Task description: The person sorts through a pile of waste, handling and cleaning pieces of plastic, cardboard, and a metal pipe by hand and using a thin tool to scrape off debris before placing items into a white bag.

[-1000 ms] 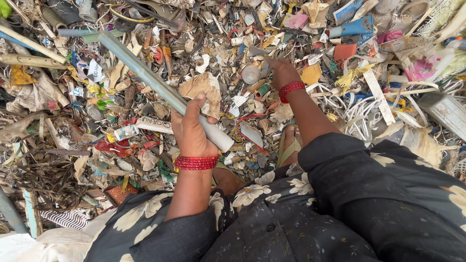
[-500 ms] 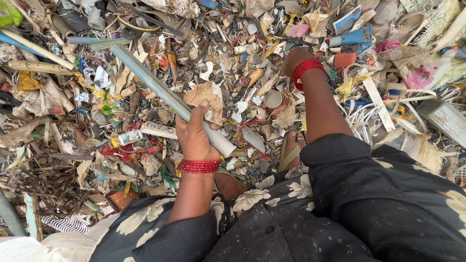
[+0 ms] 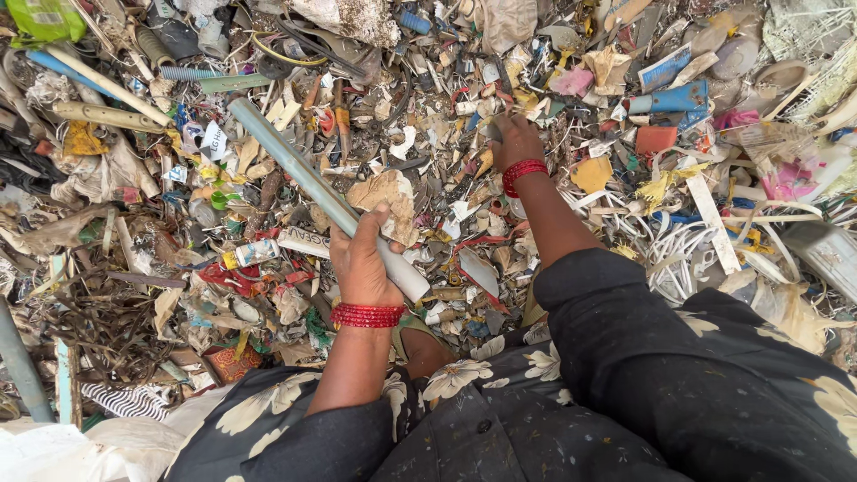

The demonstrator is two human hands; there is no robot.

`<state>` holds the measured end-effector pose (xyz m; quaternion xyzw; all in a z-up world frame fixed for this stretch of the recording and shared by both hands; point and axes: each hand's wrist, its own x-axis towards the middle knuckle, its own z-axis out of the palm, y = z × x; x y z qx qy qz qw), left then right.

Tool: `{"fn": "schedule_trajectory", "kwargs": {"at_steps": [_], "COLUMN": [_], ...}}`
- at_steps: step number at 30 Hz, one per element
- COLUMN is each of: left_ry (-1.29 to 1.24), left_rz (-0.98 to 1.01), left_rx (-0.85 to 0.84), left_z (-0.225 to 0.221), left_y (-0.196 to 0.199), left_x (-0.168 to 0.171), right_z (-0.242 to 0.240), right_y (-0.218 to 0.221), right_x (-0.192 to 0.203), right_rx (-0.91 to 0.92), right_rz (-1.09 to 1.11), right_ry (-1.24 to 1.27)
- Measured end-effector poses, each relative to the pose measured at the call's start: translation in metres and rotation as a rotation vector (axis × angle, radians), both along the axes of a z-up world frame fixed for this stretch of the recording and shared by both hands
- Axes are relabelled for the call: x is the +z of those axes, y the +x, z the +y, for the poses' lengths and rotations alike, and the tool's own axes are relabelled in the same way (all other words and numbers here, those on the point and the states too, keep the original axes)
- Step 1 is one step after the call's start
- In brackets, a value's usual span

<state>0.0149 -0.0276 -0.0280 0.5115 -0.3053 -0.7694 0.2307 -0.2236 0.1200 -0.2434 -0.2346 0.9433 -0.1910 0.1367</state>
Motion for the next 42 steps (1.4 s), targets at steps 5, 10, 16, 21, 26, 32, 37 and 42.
{"fn": "schedule_trajectory", "kwargs": {"at_steps": [5,10,16,21,26,32,37,42], "left_ry": [0.052,0.054,0.046,-0.022,-0.22,-0.212,-0.305,-0.275], "left_rz": [0.016,0.132,0.218,0.271,0.278,0.454,0.464,0.328], "left_rx": [-0.013,-0.091,-0.106,-0.163,-0.348,-0.598,-0.74,-0.771], "left_z": [-0.006,0.0,0.015,0.024,0.042,0.071,0.087,0.092], "left_y": [0.0,-0.005,-0.011,-0.018,-0.017,-0.016,-0.008,0.004], "left_x": [-0.005,-0.002,0.018,0.031,0.046,0.03,0.035,0.04], "right_z": [-0.008,-0.019,-0.038,-0.016,0.034,0.115,0.109,0.105], "right_y": [0.015,-0.002,-0.003,0.024,0.064,0.101,0.12,0.143], "right_x": [0.005,0.038,0.144,0.255,0.366,0.339,0.277,0.278], "right_rx": [-0.009,0.065,-0.329,-0.157,-0.116,-0.26,-0.332,-0.192], "right_rz": [0.164,0.079,-0.861,-0.797,-0.556,-0.753,-0.997,-0.721], "right_ry": [0.152,-0.191,-1.179,-1.218,-0.964,-1.379,-1.102,-0.877]}}
